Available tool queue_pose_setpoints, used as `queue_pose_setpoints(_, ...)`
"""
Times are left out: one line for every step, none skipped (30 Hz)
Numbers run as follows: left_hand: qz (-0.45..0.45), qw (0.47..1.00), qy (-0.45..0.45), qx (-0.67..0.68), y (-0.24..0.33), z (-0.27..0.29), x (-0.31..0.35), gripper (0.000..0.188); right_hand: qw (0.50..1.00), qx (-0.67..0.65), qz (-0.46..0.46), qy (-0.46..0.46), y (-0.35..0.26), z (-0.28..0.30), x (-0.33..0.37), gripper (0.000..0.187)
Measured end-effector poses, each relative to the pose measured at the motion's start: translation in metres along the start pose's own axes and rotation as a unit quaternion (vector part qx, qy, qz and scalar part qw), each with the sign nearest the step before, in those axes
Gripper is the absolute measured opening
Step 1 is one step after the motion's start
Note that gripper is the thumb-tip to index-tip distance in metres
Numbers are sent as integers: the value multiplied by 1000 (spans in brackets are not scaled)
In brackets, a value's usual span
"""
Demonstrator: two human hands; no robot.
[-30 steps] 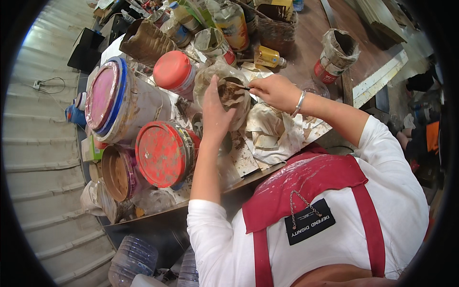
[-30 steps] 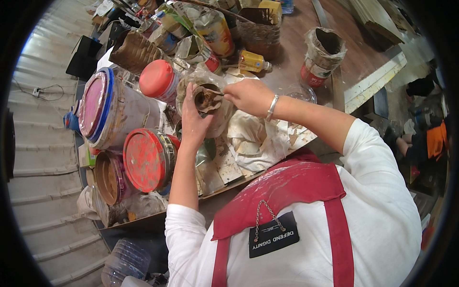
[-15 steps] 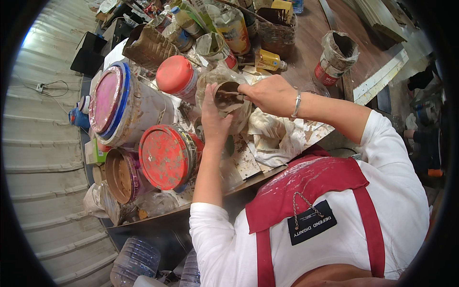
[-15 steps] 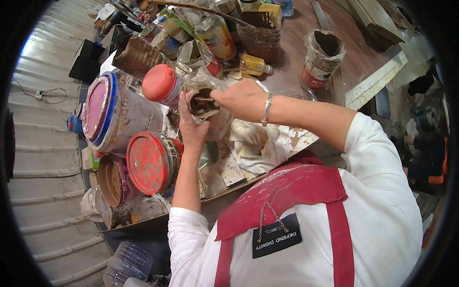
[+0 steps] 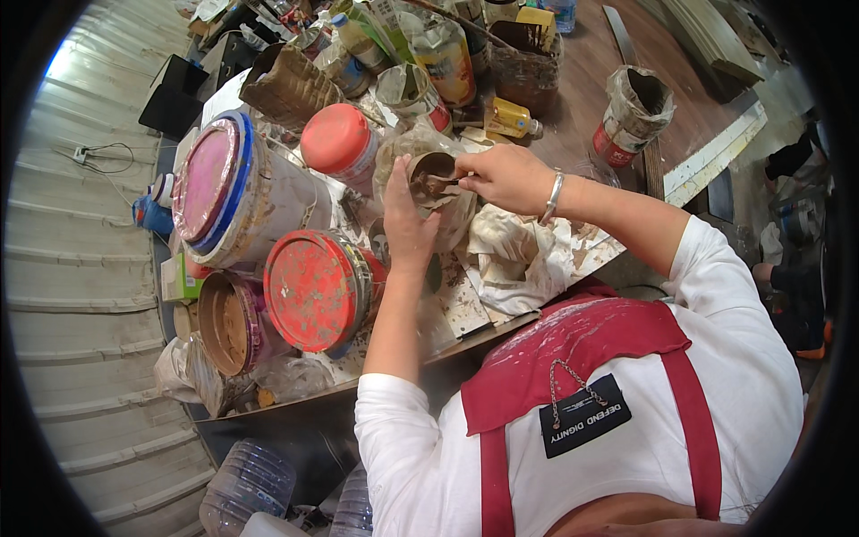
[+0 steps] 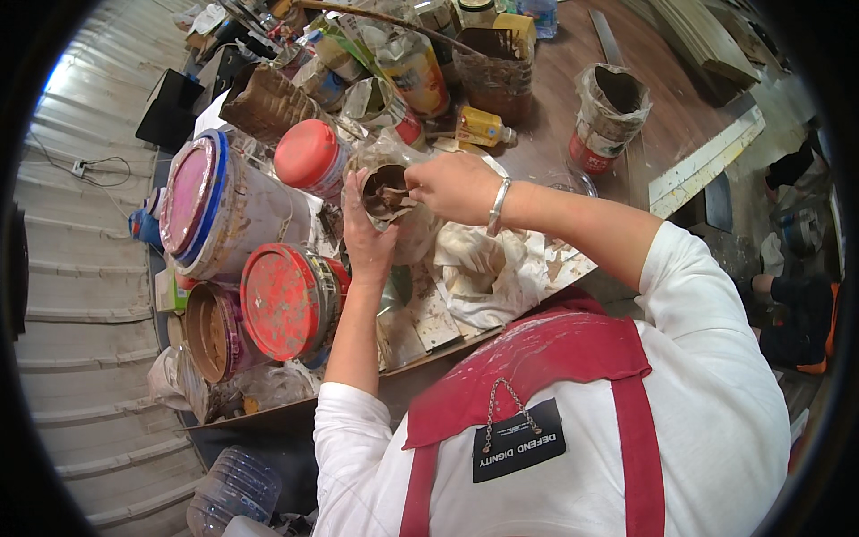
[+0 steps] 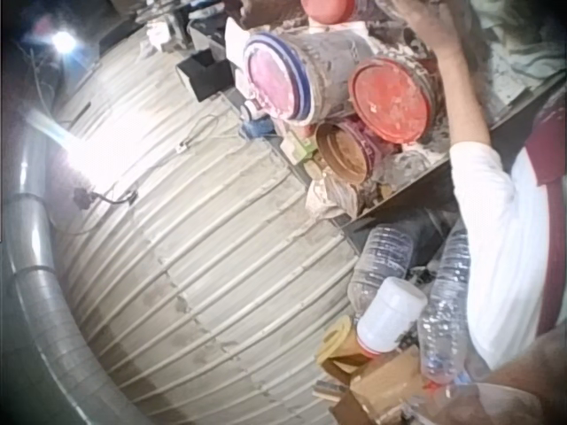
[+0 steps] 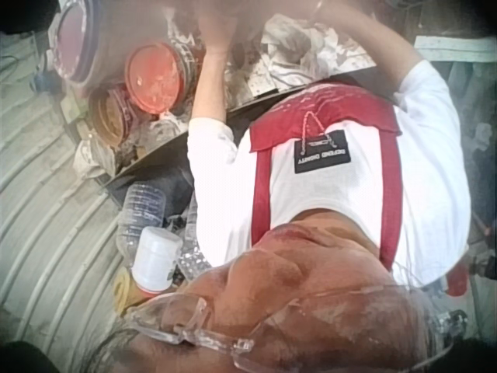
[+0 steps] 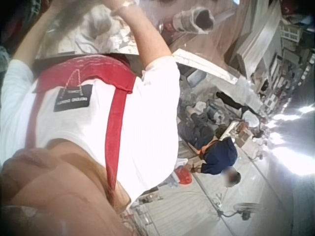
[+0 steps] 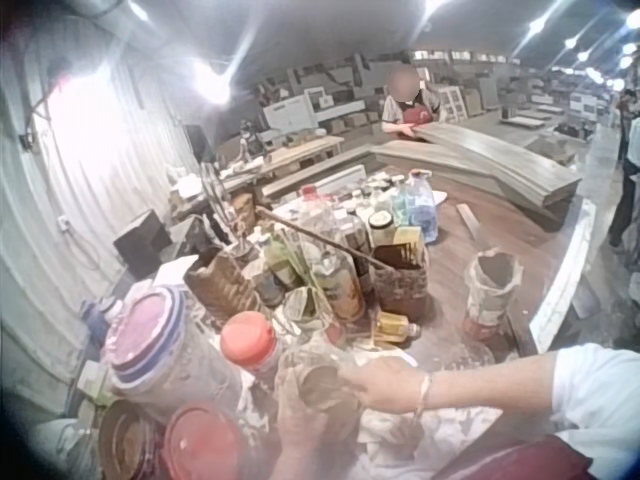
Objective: The person scoops a brown powder from a plastic bag into a small container using a spoon. They then stir the mixture inside the container with the spoon. The person briefly walks to a bucket to pour out the contents before returning to the table.
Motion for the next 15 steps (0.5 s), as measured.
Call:
queue_pose_setpoints(1, 1000, 1, -2, 0, 0, -1, 97, 1000, -9, -5, 8, 3, 2, 0, 20)
queue_pose_setpoints(1, 1000, 2, -4, -1, 0, -1, 97, 1000, -18, -10, 16, 5, 3, -1, 20)
queue_pose_setpoints(2, 1000, -4, -5, -1, -1, -1, 97, 1000, 3, -8, 5, 7, 1, -1, 19)
queue_pose_setpoints(3, 1000, -10, -6, -1, -2, -2, 97, 1000, 24, -7, -6, 8, -1, -2, 19)
queue_pose_setpoints(4, 1000, -17, -7, -2, -3, -2, 97, 999, 46, -5, -17, 9, -5, -2, 18)
queue_pose_setpoints(11, 1000, -21, -6, -4, -4, -2, 97, 999, 35, 10, -30, 8, -11, -2, 19)
queue_pose_setpoints(17, 1000, -25, -5, -8, -7, -2, 98, 1000, 8, 6, -17, 9, -10, -1, 18)
queue_pose_setpoints(24, 999, -29, -5, -11, -8, -2, 98, 1000, -20, 2, -4, 12, -8, -1, 18)
queue_pose_setpoints(32, 999, -31, 3, -12, -8, -2, 97, 999, -48, -2, 9, 15, -7, 0, 18)
queue_pose_setpoints(39, 999, -33, 11, -14, -8, -3, 96, 999, -32, 15, 27, 18, -5, 0, 19)
queue_pose_setpoints(47, 998, -35, 19, -15, -7, -3, 96, 1000, 2, 22, 22, 17, -5, 2, 18)
queue_pose_setpoints(62, 997, -46, 22, -17, -10, -4, 95, 999, 37, 28, 18, 15, -5, 4, 17)
queue_pose_setpoints(78, 995, -57, 25, -18, -12, -5, 94, 997, 72, 34, 14, 13, -6, 6, 17)
queue_pose_setpoints(93, 993, -67, 29, -19, -14, -6, 93, 992, 112, 52, -14, 10, -12, 7, 15)
queue_pose_setpoints(91, 993, -71, 22, -18, -15, -7, 91, 985, 151, 71, -42, 7, -18, 8, 14)
Point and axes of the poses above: each hand's wrist, its own x-axis away from the middle knuckle, its own z-axis out of the back of the hand, y = z × x, the point moved 10 cm from there along -x, towards the middle knuckle, and after that the axes turned 13 degrees about z, right-handed, at the moved point
